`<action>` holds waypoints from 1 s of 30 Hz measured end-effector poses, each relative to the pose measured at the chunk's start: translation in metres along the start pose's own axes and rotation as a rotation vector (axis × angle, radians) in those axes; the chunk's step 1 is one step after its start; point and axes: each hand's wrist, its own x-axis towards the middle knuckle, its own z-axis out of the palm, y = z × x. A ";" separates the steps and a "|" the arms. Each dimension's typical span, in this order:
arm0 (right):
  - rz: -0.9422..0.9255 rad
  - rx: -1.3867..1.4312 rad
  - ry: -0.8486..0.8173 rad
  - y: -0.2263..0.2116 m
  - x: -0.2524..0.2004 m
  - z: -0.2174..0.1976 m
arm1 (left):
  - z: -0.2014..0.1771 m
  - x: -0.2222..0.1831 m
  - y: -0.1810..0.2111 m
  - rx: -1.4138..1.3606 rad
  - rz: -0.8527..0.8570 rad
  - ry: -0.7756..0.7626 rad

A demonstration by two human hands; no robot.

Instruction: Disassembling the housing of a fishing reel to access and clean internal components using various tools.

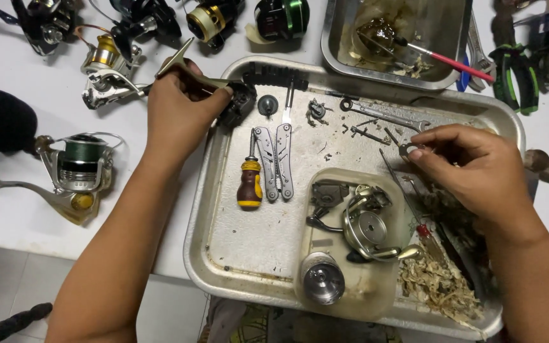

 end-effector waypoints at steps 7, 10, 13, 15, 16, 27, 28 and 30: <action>-0.057 -0.010 0.021 0.003 0.001 0.002 | 0.008 0.002 -0.006 0.003 -0.043 0.003; -0.030 0.015 0.016 0.004 0.001 0.002 | 0.011 0.004 -0.010 0.028 -0.028 0.008; -0.022 0.033 0.003 0.003 0.000 0.002 | 0.008 0.002 -0.006 0.025 -0.117 -0.013; 0.029 0.058 0.004 0.000 -0.001 0.003 | 0.006 0.002 -0.010 0.050 -0.085 -0.026; 0.028 0.058 0.005 -0.001 -0.001 0.003 | 0.004 0.001 -0.009 0.050 -0.084 -0.025; 0.052 0.268 0.006 0.023 0.011 0.004 | -0.019 -0.012 -0.016 0.351 0.023 -0.206; 0.058 0.264 0.023 0.022 0.011 0.002 | -0.021 -0.016 -0.014 0.346 0.036 -0.218; 0.119 0.297 0.025 0.021 0.014 0.001 | -0.028 -0.024 -0.013 0.363 0.060 -0.240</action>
